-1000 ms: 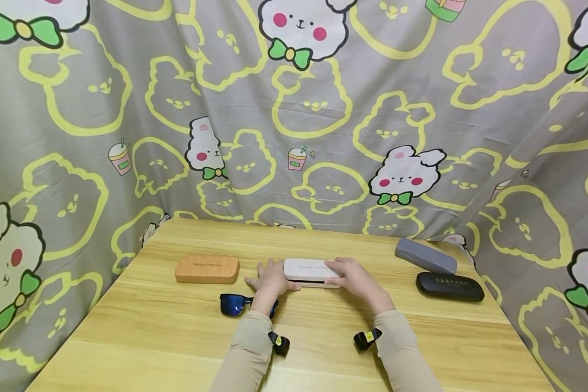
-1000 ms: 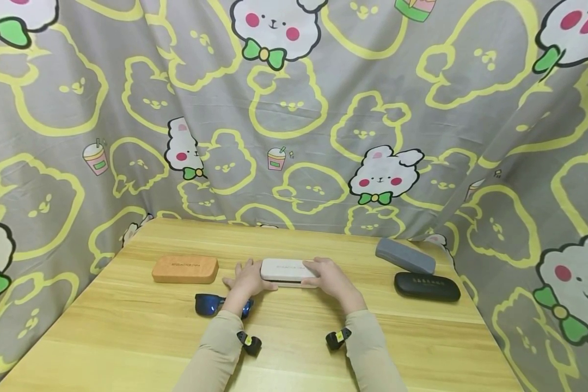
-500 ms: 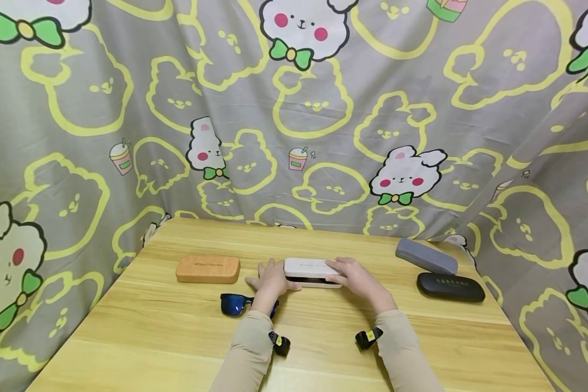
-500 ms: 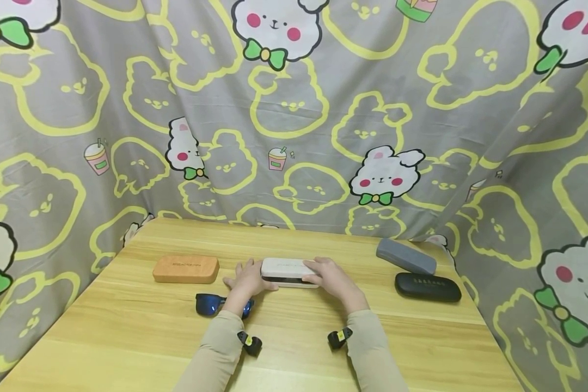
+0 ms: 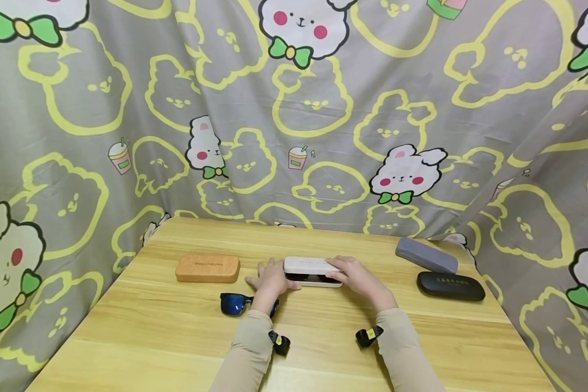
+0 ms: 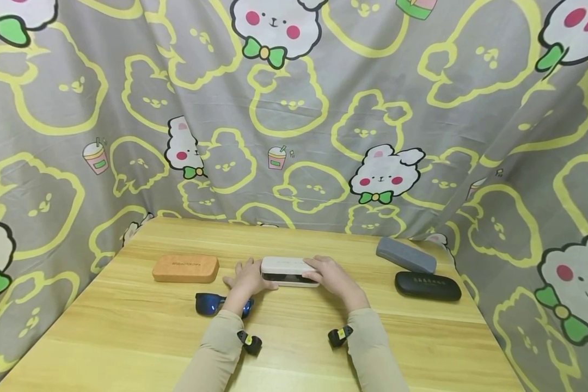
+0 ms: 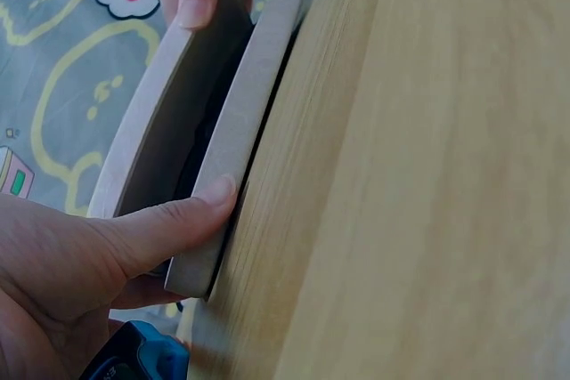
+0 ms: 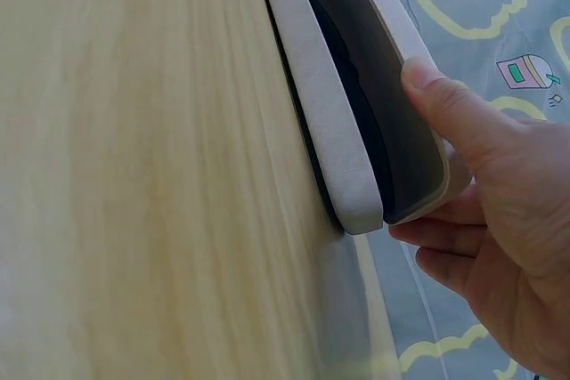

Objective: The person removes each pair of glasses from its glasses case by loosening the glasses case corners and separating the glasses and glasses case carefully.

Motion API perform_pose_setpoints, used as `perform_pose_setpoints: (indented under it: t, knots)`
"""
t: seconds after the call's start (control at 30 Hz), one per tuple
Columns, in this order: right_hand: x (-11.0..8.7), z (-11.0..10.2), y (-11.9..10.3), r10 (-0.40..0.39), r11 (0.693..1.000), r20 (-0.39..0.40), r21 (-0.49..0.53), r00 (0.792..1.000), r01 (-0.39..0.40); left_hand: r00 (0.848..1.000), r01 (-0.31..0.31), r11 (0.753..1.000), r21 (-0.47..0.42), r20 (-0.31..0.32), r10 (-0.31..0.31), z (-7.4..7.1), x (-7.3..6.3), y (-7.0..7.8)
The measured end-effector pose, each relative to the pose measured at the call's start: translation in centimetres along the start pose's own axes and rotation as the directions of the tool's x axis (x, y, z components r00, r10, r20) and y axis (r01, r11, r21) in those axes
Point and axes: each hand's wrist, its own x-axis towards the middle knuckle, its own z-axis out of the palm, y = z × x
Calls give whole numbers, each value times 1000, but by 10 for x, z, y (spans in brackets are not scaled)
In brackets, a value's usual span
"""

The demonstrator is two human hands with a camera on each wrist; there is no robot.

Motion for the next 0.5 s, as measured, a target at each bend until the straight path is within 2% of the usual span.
perform_pose_setpoints:
  t: [0.1,0.3,0.5]
  knots:
    - [2,-1,1,6,1000,9,12,1000,-6,1000,0,1000,2,-2,0,-1,0,0]
    - [5,-3,3,-42,999,9,-4,999,42,1000,-4,1000,9,-10,5,-1,0,-1]
    - [9,-9,4,-46,999,49,23,998,45,1000,-5,1000,16,-19,5,1,-1,0]
